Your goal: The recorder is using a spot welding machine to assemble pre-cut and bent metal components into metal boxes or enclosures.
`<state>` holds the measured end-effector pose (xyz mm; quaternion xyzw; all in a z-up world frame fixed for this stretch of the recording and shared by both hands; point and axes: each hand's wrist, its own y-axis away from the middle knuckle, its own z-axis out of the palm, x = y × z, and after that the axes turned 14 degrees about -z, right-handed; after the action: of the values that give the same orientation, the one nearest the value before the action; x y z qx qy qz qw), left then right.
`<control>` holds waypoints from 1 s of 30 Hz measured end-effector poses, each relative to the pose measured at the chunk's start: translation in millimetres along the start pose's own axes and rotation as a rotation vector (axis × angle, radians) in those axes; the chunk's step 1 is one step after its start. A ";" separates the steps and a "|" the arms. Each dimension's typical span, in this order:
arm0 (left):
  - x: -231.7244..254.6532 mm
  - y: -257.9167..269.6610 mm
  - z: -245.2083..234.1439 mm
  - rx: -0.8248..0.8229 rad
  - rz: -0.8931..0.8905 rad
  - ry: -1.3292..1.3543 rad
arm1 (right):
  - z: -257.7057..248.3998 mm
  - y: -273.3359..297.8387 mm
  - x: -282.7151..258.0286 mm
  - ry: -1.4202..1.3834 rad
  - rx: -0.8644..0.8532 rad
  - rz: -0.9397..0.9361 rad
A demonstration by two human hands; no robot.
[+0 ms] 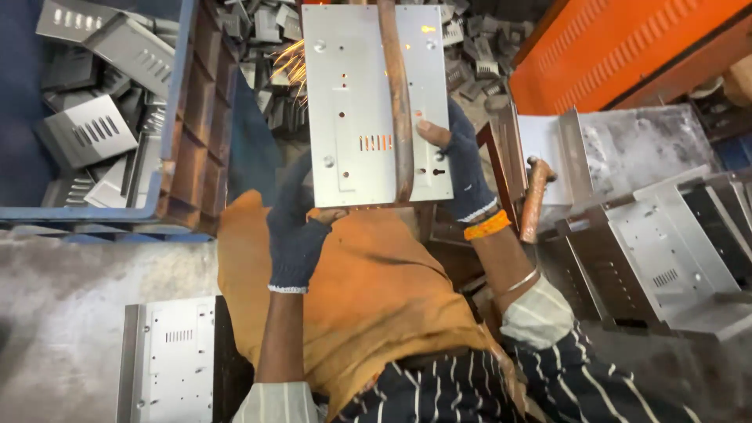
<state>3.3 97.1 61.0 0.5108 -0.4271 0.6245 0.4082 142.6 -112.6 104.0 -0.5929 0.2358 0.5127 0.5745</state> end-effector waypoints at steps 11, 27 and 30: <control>-61.8 0.5 -36.6 0.191 -0.127 -0.046 | 0.2 7.0 47.5 -0.103 -0.019 -0.088; -1.7 -23.1 57.8 0.151 -0.025 -0.140 | -26.6 44.6 13.8 0.982 -0.193 -0.318; -15.6 -38.8 49.3 -0.032 0.048 -0.173 | -14.7 22.5 -9.6 0.997 -0.282 -0.014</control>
<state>56.6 60.8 55.8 0.5458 -0.4828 0.5809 0.3628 124.5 -134.3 99.9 -0.8383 0.4056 0.1907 0.3104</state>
